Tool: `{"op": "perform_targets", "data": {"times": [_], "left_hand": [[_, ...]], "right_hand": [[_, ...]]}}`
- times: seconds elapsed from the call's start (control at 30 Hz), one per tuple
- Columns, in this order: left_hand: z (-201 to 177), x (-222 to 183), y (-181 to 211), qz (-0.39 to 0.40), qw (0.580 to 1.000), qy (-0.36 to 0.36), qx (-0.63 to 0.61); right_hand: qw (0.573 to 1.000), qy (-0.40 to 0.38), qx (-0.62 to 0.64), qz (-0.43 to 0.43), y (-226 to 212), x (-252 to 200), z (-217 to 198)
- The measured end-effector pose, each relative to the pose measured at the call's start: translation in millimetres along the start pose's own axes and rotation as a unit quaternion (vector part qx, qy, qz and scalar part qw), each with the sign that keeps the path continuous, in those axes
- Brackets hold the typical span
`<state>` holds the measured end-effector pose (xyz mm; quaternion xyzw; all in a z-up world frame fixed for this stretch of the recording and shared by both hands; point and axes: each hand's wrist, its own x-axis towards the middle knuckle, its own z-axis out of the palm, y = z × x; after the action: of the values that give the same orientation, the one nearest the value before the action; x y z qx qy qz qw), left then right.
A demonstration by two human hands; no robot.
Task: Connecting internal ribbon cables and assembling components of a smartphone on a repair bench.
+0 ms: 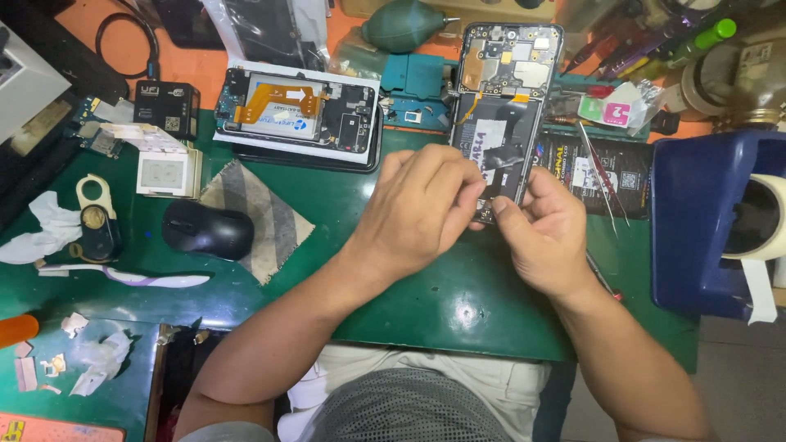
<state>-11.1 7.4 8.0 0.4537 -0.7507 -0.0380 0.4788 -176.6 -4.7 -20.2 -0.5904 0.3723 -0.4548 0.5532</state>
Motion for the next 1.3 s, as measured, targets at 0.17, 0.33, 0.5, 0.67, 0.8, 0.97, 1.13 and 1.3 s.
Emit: {"op": "perform_targets", "data": {"times": [0.17,0.33,0.5,0.67,0.8,0.97,1.13,1.3], "left_hand": [[-6,5,-2,-0.029,0.999,0.006,-0.017],[-6,6,-3,-0.056,0.997,0.018,-0.053],[-4,5,-3,-0.068,0.991,0.043,-0.105],[-11,10,2,-0.086,0.982,0.068,-0.152],[-10,7,-2,-0.163,0.942,0.103,-0.275],[-1,3,-8,-0.22,0.873,0.029,-0.433],[-12,7,12,-0.239,0.791,-0.067,-0.559],[-3,-3,8,-0.242,0.708,-0.054,-0.661]], "right_hand": [[1.0,0.0,0.024,-0.003,-28,2,18],[0.999,-0.006,0.04,-0.002,-25,3,16],[0.995,-0.004,0.103,0.0,-22,2,17],[0.982,0.008,0.189,0.006,-26,1,21],[0.972,0.002,0.234,0.003,-28,-1,22],[0.972,-0.01,0.236,-0.007,-32,-5,22],[0.972,-0.019,0.233,-0.002,-33,-4,22],[0.969,-0.045,0.242,-0.008,-36,-5,19]]}}
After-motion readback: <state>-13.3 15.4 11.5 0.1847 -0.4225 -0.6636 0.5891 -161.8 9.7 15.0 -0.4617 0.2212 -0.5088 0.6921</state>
